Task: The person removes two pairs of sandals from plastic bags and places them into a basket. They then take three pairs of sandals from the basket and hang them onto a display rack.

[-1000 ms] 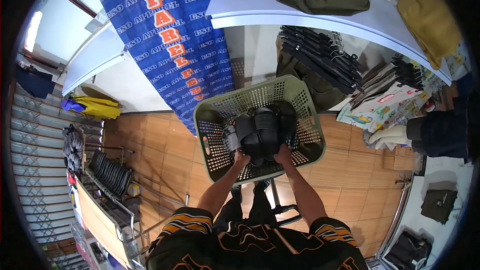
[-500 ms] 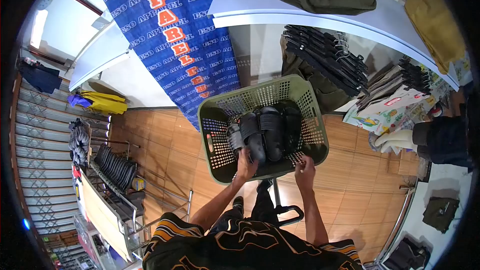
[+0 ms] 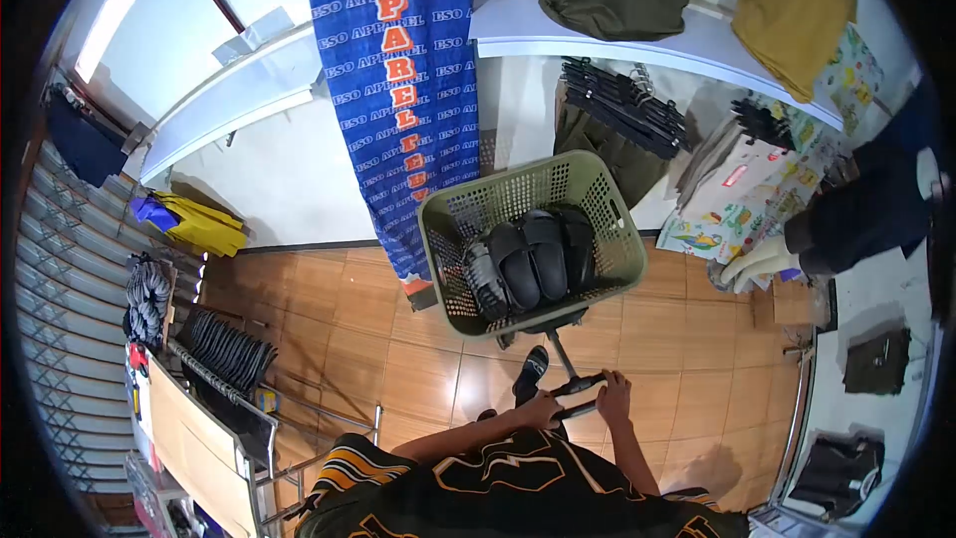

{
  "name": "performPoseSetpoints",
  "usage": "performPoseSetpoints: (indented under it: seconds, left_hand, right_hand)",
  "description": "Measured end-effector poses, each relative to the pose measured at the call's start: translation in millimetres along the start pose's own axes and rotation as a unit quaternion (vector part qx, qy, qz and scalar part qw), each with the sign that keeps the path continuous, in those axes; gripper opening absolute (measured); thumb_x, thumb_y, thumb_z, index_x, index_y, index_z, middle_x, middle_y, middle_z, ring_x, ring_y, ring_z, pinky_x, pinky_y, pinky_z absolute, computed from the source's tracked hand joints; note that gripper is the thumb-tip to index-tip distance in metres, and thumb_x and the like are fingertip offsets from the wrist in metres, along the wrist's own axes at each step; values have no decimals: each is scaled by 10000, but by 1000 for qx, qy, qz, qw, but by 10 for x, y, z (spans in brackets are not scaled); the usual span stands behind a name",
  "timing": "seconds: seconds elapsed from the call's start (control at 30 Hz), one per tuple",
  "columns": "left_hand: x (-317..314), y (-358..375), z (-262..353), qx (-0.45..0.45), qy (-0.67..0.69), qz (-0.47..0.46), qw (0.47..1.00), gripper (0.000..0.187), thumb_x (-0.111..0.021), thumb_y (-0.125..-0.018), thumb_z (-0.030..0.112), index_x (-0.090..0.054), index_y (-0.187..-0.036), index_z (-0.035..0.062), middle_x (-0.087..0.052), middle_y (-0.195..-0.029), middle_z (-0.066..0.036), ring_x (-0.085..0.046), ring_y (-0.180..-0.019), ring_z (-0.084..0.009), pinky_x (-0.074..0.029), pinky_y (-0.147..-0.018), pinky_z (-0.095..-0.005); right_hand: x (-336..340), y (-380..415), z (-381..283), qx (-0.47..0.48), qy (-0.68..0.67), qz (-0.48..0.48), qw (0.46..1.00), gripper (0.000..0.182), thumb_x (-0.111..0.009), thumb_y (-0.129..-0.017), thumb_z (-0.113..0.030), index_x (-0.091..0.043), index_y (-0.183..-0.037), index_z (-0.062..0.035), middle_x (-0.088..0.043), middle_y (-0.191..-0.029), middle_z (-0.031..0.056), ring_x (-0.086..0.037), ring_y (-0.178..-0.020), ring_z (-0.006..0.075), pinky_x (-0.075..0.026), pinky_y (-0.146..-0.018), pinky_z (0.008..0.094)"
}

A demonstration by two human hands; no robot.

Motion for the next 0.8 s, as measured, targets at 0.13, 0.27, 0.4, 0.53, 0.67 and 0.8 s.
performPoseSetpoints:
  seconds: [0.13, 0.27, 0.4, 0.53, 0.67, 0.8]
  left_hand:
    - [-259, 208, 132, 21, -6, 50, 999, 584, -620, -940, 254, -490, -1407, -73, -679, -1008, -253, -586, -1154, -433, -289, -1126, -559]
    - [-498, 378, 198, 29, -14, 95, 995, 546, -533, -887, 86, -487, -1404, -85, -645, -1096, -286, -559, -1176, -451, -323, -1160, -507]
    - [-767, 589, 258, 8, -54, 131, 990, 529, -523, -894, 83, -505, -1400, -73, -636, -1207, -315, -551, -1229, -448, -333, -1168, -500]
    - [-867, 781, 399, 29, -9, 110, 993, 542, -542, -891, 86, -511, -1417, -42, -647, -1201, -311, -556, -1240, -434, -349, -1167, -482]
    - [-947, 1124, 544, 50, -26, 72, 996, 565, -582, -879, 85, -526, -1436, 11, -639, -1202, -325, -606, -1170, -445, -459, -1069, -483]
    - [-1127, 1450, 639, 7, -2, 77, 997, 546, -638, -836, 39, -616, -1380, 75, -639, -1264, -290, -578, -1227, -458, -469, -1058, -464]
  right_hand:
    - [-338, 160, 105, -43, 2, 42, 998, 463, -551, -856, 11, -608, -1314, -31, -587, -1262, 278, -515, -1245, 418, -345, -1105, 544]
    - [-540, 398, 165, -65, 33, 80, 994, 499, -573, -803, 19, -645, -1292, -49, -651, -1220, 216, -558, -1226, 364, -362, -1063, 511]
    - [-528, 734, -8, -111, 45, 59, 991, 519, -611, -786, -30, -635, -1301, -88, -643, -1280, 215, -545, -1268, 367, -348, -1083, 527]
    - [-735, 1118, 42, -152, 40, 31, 987, 547, -652, -778, -98, -603, -1323, -103, -635, -1314, 219, -535, -1299, 374, -338, -1085, 556]
    - [-805, 1607, -143, -183, 26, 20, 983, 534, -655, -820, -156, -581, -1347, -103, -614, -1359, 219, -548, -1295, 374, -343, -1077, 584]
    - [-783, 2187, -496, -182, 57, 27, 981, 537, -590, -884, -231, -552, -1398, -81, -606, -1374, 215, -575, -1271, 362, -349, -1090, 584]
Point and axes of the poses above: each hand's wrist, its own y-axis away from the middle knuckle, its own x-axis out of the back of the hand, z = x × y, the point moved 2 cm from there along -y, towards the middle knuckle
